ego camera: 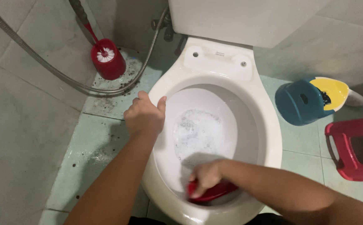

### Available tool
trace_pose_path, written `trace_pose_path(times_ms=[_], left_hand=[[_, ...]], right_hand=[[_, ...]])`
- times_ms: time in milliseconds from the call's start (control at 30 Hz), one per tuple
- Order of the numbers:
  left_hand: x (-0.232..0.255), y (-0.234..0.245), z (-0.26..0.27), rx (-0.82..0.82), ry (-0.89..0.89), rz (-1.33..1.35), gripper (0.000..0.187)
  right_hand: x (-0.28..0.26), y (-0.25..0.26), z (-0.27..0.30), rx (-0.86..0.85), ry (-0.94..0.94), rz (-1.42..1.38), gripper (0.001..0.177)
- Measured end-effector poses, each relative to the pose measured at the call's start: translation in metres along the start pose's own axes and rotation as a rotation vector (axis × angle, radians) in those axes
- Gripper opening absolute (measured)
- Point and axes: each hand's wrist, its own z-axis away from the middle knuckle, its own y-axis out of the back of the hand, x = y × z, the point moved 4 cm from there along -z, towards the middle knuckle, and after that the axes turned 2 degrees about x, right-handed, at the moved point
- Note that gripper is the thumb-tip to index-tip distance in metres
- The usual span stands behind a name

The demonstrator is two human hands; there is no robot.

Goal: The person scrubs the toilet bowl and seat with a red brush, then rinses the brush and toilet with water from a red scoop and a handheld sprayer.

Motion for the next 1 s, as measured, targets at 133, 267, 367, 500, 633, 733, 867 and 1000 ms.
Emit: trace_pose_path(times_ms=[133,267,367,500,633,733,867,1000], left_hand=[[0.001,0.001,-0.002,0.058,-0.012,-0.014,0.057],[0.001,0.002,-0.002,0.062,-0.019,-0.024,0.056],[0.003,0.005,-0.001,0.028,-0.005,-0.023,0.055],[0.004,0.010,0.001,-0.133,0.047,-0.033,0.054],[0.006,0.012,-0.001,-0.002,-0.004,-0.001,0.054],[0.004,0.008,0.000,0.008,-0.006,0.009,0.055],[0.005,0.009,-0.002,-0.008,0.000,0.018,0.054],[0.006,0.010,-0.002,-0.062,0.011,0.001,0.054]], right_hand=[[-0.058,0.025,-0.029,0.635,0.224,-0.955,0.060],[-0.039,0.024,-0.030,0.471,0.029,-0.562,0.057],[0.004,0.006,-0.006,0.158,0.074,0.191,0.051],[0.027,0.012,0.003,0.106,-0.080,0.219,0.048],[-0.043,0.021,-0.031,0.443,0.014,-0.552,0.046],[-0.054,0.023,-0.028,0.362,-0.015,-1.039,0.049],[-0.023,0.011,-0.001,0.262,0.003,-0.164,0.052],[0.010,0.029,0.015,0.251,-0.171,0.241,0.033]])
